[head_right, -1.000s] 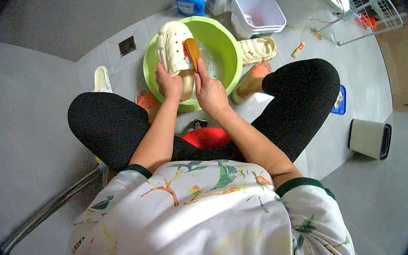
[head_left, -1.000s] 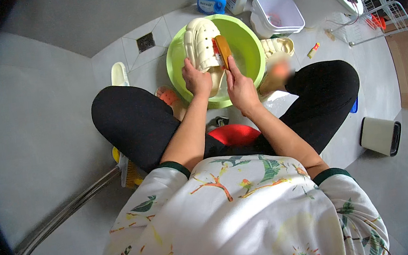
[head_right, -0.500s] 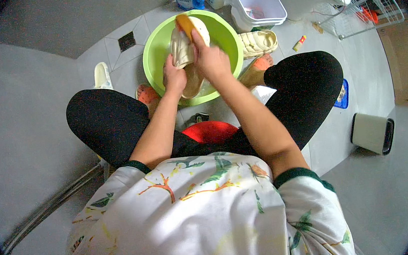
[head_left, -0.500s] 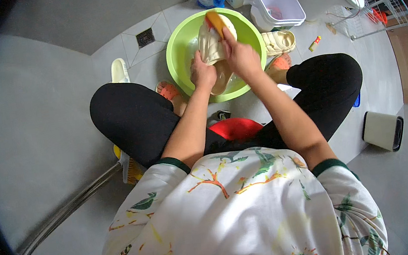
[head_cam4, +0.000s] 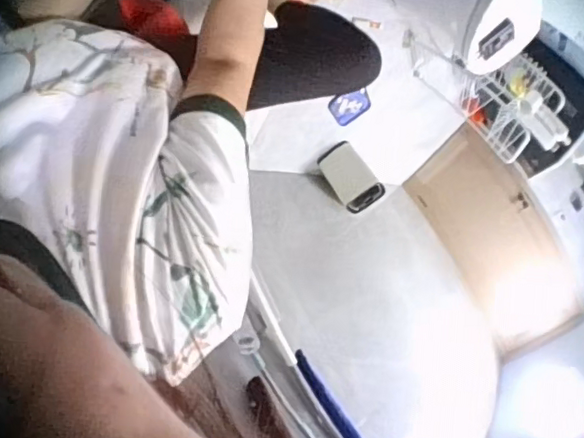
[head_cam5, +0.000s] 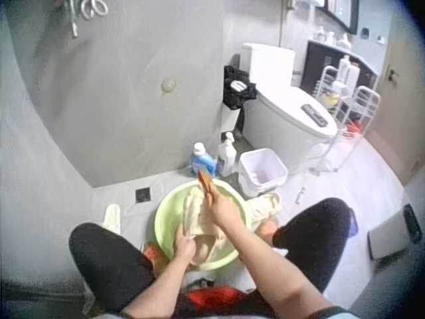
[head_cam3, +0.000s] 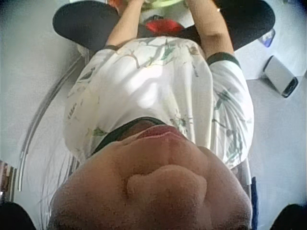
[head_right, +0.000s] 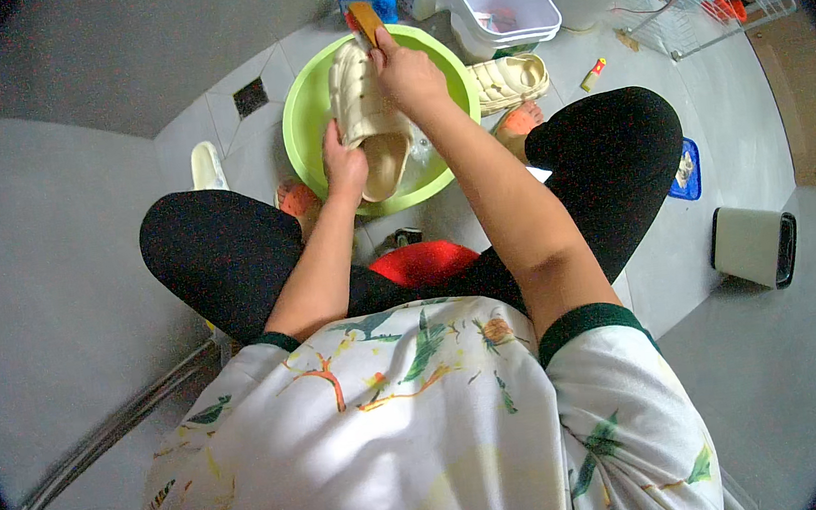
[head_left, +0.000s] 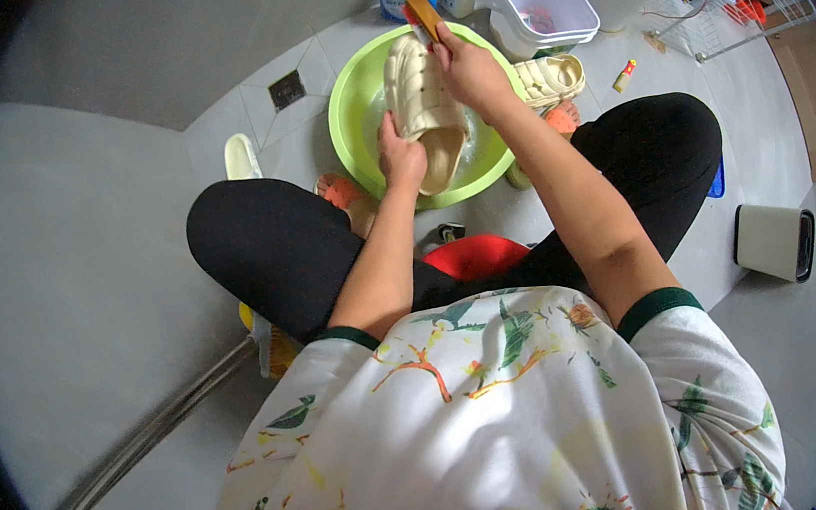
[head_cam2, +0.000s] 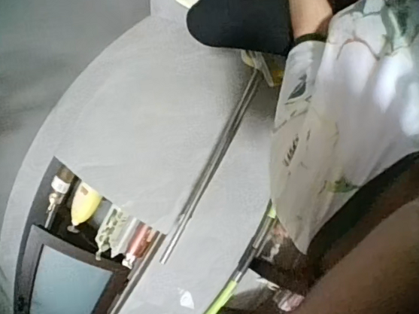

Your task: The person sits on the floor and scrubs a white slipper with a brush in a green basin of soapy water. They repeatedly dip the slipper and brush into the water, scrubbing the sole and upper surfaces thoroughly.

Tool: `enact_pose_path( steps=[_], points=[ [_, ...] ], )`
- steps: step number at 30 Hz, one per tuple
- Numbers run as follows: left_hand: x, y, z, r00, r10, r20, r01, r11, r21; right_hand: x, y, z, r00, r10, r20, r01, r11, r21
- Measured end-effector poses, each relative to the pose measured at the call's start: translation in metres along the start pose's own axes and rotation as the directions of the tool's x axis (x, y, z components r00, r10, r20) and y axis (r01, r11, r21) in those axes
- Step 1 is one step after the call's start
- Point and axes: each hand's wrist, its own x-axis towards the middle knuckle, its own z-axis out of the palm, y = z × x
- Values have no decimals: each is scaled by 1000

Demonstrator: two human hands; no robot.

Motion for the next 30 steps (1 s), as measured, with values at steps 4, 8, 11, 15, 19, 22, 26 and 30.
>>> enact_pose_path(
  steps=[4,8,11,15,19,22,26,30],
  points=[
    [5,5,2,985,131,-108,-154,959,-238,12,6,-1,991,116,-74,-74,902,425],
    [-1,6,-2,957,214,-194,-254,943,-214,-59,-3,-12,937,291,192,-341,654,675],
    [-2,10,-3,951,243,-190,-280,940,-196,-79,-8,-6,865,407,294,-489,549,678],
    [-19,44,-6,961,246,-125,-257,963,-80,-64,23,34,905,422,51,-314,584,749],
    [-17,31,-2,958,248,-146,-272,947,-170,-60,15,38,907,410,100,-313,494,811],
    [-24,39,-11,956,287,-56,-291,953,-88,-63,12,7,823,356,442,-537,235,810],
    [-15,44,-29,942,318,110,-288,930,-228,-56,39,7,826,272,494,-512,-8,859],
    [-15,62,-42,989,11,146,73,829,-554,-57,24,4,885,159,438,-448,30,894]
  ],
)
